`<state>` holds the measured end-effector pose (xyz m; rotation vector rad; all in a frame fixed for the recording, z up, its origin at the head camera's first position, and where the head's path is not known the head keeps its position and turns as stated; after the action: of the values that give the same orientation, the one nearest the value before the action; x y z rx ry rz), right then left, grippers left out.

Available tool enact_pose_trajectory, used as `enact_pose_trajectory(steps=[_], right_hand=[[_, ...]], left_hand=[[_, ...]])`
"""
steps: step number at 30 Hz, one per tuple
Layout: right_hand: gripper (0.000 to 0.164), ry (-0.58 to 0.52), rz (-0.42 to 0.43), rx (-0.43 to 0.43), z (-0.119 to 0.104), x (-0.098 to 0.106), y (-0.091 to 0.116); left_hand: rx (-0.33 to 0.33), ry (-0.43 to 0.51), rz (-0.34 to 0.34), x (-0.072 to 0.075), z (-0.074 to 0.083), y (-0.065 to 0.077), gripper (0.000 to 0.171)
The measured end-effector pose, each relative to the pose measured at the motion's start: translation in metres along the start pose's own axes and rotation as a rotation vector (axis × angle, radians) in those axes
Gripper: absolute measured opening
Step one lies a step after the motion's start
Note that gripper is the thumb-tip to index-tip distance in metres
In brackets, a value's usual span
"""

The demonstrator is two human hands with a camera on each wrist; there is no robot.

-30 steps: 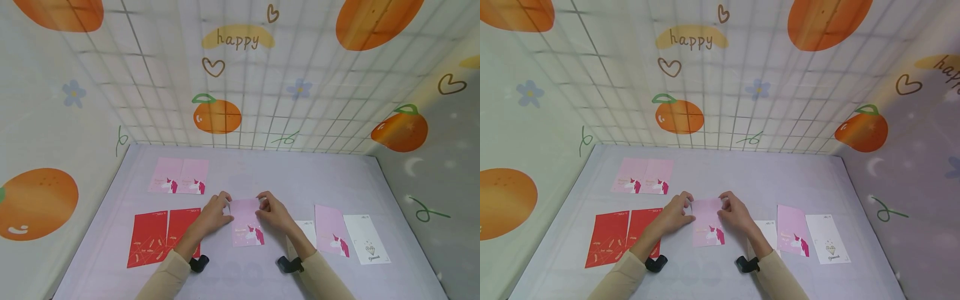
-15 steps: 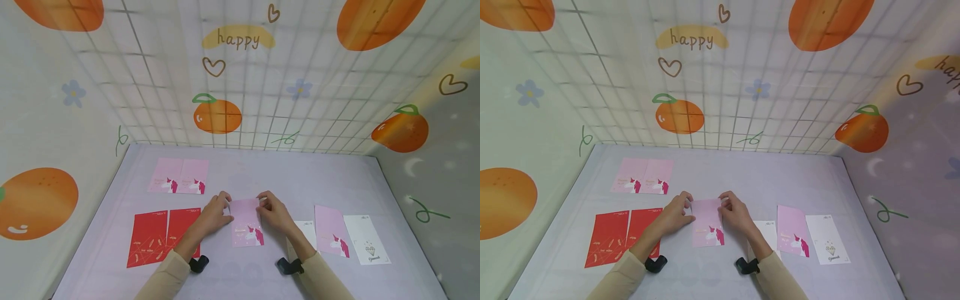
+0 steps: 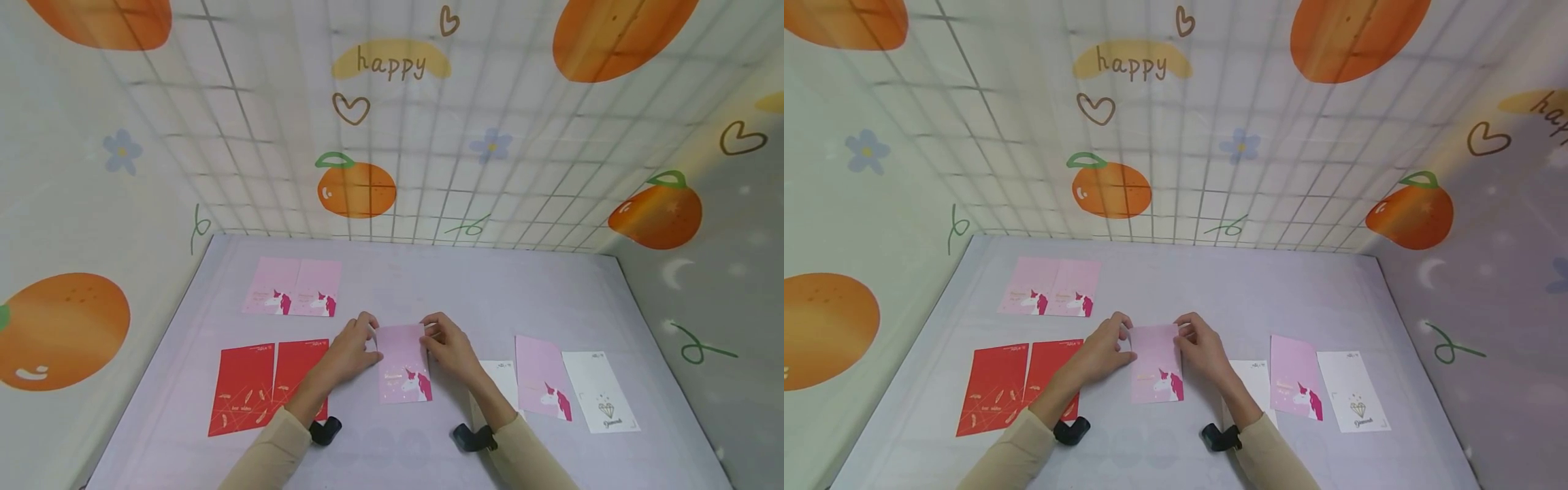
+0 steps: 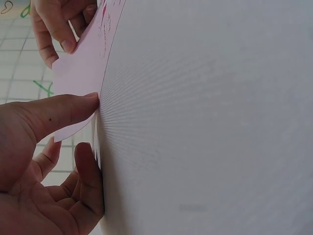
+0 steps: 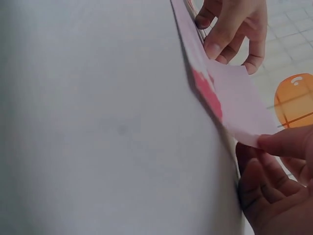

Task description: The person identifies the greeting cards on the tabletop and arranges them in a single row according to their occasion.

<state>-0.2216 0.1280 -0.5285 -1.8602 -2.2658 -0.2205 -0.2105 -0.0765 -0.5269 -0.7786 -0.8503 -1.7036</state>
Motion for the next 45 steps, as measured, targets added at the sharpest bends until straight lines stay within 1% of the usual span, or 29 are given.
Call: enact_pose_trajectory(steps=[4, 8, 10, 12, 16, 17, 19, 22, 24, 26, 29, 31, 39, 41, 45], right_hand=[[0.027, -0.032, 0.005, -0.008, -0.001, 0.0, 0.0], [0.028, -0.089, 0.006, -0.016, -0.003, 0.002, 0.002], [0.028, -0.128, 0.014, -0.023, -0.003, 0.004, 0.002], [0.028, -0.165, 0.022, -0.025, -0.004, 0.006, 0.003], [0.028, -0.214, 0.039, -0.042, -0.006, 0.013, 0.005], [0.029, -0.212, 0.049, -0.053, -0.008, 0.014, 0.006], [0.029, -0.217, 0.046, -0.063, -0.023, 0.015, 0.01], [0.031, -0.215, 0.04, -0.068, -0.046, 0.016, 0.017], [0.03, -0.229, 0.029, -0.056, -0.059, 0.017, 0.02], [0.03, -0.238, 0.033, -0.059, -0.06, 0.018, 0.021], [0.03, -0.25, 0.039, -0.077, -0.059, 0.02, 0.021], [0.03, -0.264, 0.043, -0.092, -0.054, 0.02, 0.02], [0.031, -0.303, 0.076, -0.113, -0.016, 0.023, 0.011], [0.031, -0.31, 0.078, -0.109, -0.012, 0.023, 0.01], [0.03, -0.326, 0.074, -0.095, -0.013, 0.023, 0.011]], left_hand=[[0.0, 0.013, -0.002, 0.001, 0.001, 0.002, 0.065], [0.011, 0.059, 0.002, 0.001, -0.001, 0.006, 0.068], [0.012, 0.095, 0.001, 0.001, -0.002, 0.009, 0.07], [0.012, 0.136, -0.008, -0.001, -0.004, 0.01, 0.067], [0.013, 0.264, -0.047, -0.006, -0.006, 0.016, 0.059], [0.015, 0.297, -0.056, -0.006, -0.006, 0.018, 0.058], [0.02, 0.364, -0.066, -0.007, -0.005, 0.022, 0.056], [0.031, 0.438, -0.07, -0.008, -0.004, 0.026, 0.056], [0.041, 0.473, -0.075, -0.01, -0.005, 0.028, 0.056], [0.053, 0.513, -0.093, -0.012, -0.005, 0.03, 0.056], [0.07, 0.559, -0.122, -0.015, -0.005, 0.033, 0.055], [0.069, 0.577, -0.132, -0.016, -0.004, 0.034, 0.054], [0.04, 0.618, -0.168, -0.021, 0.001, 0.036, 0.048], [0.032, 0.628, -0.172, -0.022, 0.002, 0.036, 0.047], [0.023, 0.648, -0.177, -0.024, 0.001, 0.035, 0.045]])
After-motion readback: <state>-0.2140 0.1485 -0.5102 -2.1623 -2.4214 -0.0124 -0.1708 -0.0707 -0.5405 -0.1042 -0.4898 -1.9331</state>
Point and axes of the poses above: each hand's wrist, its own y-axis away from the middle knuckle, its own x-axis out of the back of the hand, z = x × y, the point moved 9 cm from there along -y, towards the middle knuckle, and after that the axes turned 14 degrees about -y, right-handed, at the moved point
